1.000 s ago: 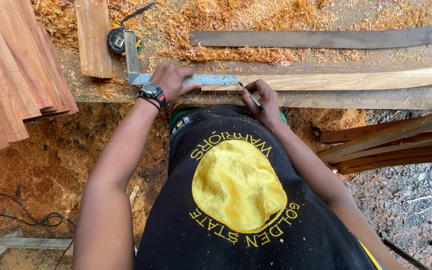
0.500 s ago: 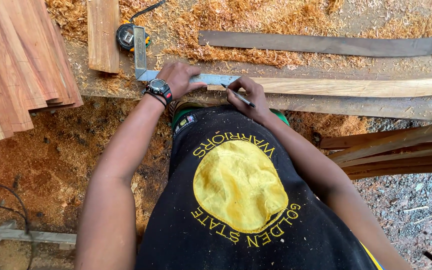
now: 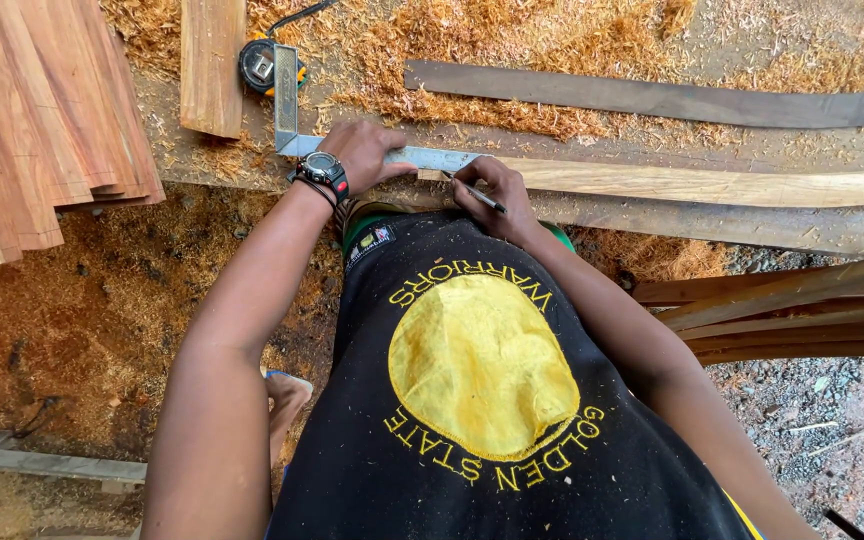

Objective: The person uses a try square and a pencil to mark measurements on several wooden planks. They align the square on the wood and draw lines along the edge to create straight marks for cutting.

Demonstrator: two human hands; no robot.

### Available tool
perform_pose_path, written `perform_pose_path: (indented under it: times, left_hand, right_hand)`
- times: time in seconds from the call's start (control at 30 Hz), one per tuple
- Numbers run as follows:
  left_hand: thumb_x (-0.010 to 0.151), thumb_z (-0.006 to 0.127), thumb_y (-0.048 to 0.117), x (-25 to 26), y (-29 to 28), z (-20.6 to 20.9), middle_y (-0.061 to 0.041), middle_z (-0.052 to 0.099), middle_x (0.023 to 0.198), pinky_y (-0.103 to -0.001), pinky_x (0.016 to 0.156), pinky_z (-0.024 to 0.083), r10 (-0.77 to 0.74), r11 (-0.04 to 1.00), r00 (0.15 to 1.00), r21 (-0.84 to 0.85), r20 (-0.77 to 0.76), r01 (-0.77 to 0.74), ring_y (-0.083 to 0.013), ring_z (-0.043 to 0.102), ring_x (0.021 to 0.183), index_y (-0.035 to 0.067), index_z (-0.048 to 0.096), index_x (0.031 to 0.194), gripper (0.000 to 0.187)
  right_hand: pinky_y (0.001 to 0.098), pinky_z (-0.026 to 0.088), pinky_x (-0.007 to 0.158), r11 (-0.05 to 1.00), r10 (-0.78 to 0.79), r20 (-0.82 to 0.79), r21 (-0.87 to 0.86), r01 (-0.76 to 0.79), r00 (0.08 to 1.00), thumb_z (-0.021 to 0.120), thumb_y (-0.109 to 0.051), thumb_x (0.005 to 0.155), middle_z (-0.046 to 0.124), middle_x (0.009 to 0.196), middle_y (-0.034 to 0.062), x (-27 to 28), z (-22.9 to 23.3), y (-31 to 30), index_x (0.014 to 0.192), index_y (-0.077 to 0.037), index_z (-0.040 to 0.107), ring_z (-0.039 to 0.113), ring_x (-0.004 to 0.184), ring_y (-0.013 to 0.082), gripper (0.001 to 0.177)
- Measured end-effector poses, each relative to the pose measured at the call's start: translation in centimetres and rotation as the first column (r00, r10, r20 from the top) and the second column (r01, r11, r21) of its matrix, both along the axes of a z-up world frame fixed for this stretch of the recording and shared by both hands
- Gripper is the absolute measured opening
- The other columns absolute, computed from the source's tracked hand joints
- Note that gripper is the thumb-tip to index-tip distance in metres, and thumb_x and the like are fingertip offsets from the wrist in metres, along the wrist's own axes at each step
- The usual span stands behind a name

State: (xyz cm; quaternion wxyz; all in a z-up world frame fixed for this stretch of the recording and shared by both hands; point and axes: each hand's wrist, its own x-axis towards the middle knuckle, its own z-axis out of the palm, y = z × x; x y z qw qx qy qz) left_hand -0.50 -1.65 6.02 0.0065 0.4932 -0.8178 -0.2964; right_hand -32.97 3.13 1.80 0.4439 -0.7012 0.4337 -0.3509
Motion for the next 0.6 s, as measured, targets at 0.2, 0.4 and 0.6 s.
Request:
perform_pose_path:
  times: [0.2, 0.4, 0.6]
  left_hand:
    - [0.127, 0.079, 0.054, -0.14, -0.02, 0.9, -0.016, 0.089, 0.095, -0.053, 0.089, 0.073, -0.001, 0.999, 1.0, 0.041, 0.004, 0.001, -0.0345, 0.09, 0.094, 0.013, 0.088, 0.128, 0.042]
    - [0.126, 0.079, 0.053, -0.21, -0.07, 0.57, -0.018, 0.09, 0.099, -0.054, 0.091, 0.074, -0.018, 0.999, 1.0, 0.035, 0.018, 0.017, -0.0356, 0.09, 0.097, 0.013, 0.087, 0.13, 0.042]
    - [0.126, 0.079, 0.053, -0.14, -0.14, 0.94, -0.016, 0.09, 0.098, -0.055, 0.095, 0.073, -0.006, 0.999, 1.0, 0.04, 0.016, 0.006, -0.0359, 0.09, 0.096, 0.013, 0.087, 0.13, 0.041]
  right_hand:
    - [0.0461, 0.063, 0.09, 1.0, 0.006, -0.016, 0.018, -0.005, 1.0, 0.095, -0.019, 0.113, 0.083, 0.089, 0.0157, -0.16, 0.04, -0.02, 0.107, -0.01, 0.09, 0.081, 0.091, 0.04, 0.012]
    - [0.0466, 0.063, 0.09, 1.0, 0.001, -0.013, 0.024, -0.001, 1.0, 0.095, -0.019, 0.114, 0.083, 0.089, 0.0159, -0.14, 0.15, -0.09, 0.107, -0.01, 0.09, 0.081, 0.09, 0.0396, 0.013]
    - [0.0464, 0.063, 0.089, 0.999, 0.014, -0.017, 0.042, -0.013, 1.0, 0.094, -0.02, 0.115, 0.083, 0.089, 0.0155, -0.1, 0.74, -0.25, 0.108, -0.01, 0.09, 0.081, 0.089, 0.0388, 0.013]
